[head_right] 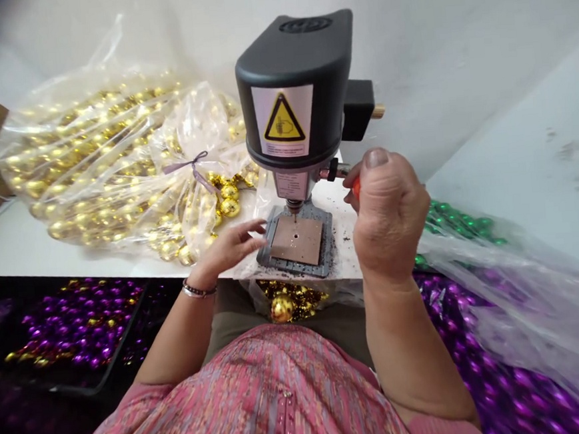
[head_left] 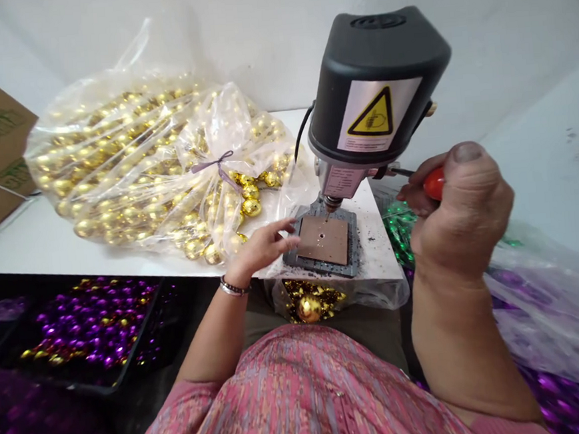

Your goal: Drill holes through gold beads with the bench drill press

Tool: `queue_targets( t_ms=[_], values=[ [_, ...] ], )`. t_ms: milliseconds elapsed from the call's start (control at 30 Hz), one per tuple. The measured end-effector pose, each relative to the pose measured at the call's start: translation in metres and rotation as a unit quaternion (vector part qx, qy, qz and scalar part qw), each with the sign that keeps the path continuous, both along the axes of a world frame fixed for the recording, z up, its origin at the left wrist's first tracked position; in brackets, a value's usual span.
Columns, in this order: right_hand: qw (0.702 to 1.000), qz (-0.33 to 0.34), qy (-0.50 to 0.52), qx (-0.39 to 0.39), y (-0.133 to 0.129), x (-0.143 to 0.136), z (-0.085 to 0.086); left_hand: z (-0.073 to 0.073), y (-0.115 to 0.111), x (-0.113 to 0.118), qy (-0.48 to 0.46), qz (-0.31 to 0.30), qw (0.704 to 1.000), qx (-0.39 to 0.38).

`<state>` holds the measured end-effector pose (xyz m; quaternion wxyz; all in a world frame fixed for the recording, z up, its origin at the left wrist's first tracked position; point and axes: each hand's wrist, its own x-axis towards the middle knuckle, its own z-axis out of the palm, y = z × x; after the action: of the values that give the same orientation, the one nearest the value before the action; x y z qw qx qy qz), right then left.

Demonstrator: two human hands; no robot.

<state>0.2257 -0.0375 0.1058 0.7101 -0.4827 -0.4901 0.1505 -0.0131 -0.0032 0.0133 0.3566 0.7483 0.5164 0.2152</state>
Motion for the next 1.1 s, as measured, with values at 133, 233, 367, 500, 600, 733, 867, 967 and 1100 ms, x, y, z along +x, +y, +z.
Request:
queue_targets(
  t_ms=[133,233,367,500,600,733,867,967,1100],
  values=[
    [1.0,0.005,-0.017,0.003,0.0,0.0,0.0,0.003,0.04,-0.01,0.13,0.199,0.964,0.117],
    [1.0,0.0,-0.023,0.016,0.0,-0.001,-0.002,-0.003,0.064,-0.016,0.218,0.256,0.937,0.094],
    [1.0,-0.004,-0.026,0.017,-0.001,-0.002,-0.004,-0.019,0.076,-0.018,0.271,0.238,0.932,0.031],
    [0.998,0.006,-0.055,0.001,-0.005,0.001,-0.008,-0.023,0.069,-0.013,0.228,0.21,0.949,0.05],
    [0.998,0.015,-0.058,0.01,-0.006,0.003,-0.011,-0.011,0.051,-0.01,0.053,0.174,0.983,0.027],
    [0.998,0.014,-0.061,0.023,-0.005,0.002,-0.015,0.006,0.015,-0.004,-0.193,0.12,0.974,-0.017],
    [0.998,0.008,-0.055,0.03,-0.005,0.0,-0.015,0.0,-0.003,0.014,-0.201,0.026,0.977,-0.063],
    [0.997,0.012,-0.063,0.032,-0.006,0.0,-0.014,-0.013,0.001,0.031,-0.125,0.049,0.99,-0.051],
    [0.997,0.029,-0.062,0.025,-0.009,0.001,-0.013,-0.021,0.011,0.044,-0.048,0.064,0.997,-0.013]
  ],
)
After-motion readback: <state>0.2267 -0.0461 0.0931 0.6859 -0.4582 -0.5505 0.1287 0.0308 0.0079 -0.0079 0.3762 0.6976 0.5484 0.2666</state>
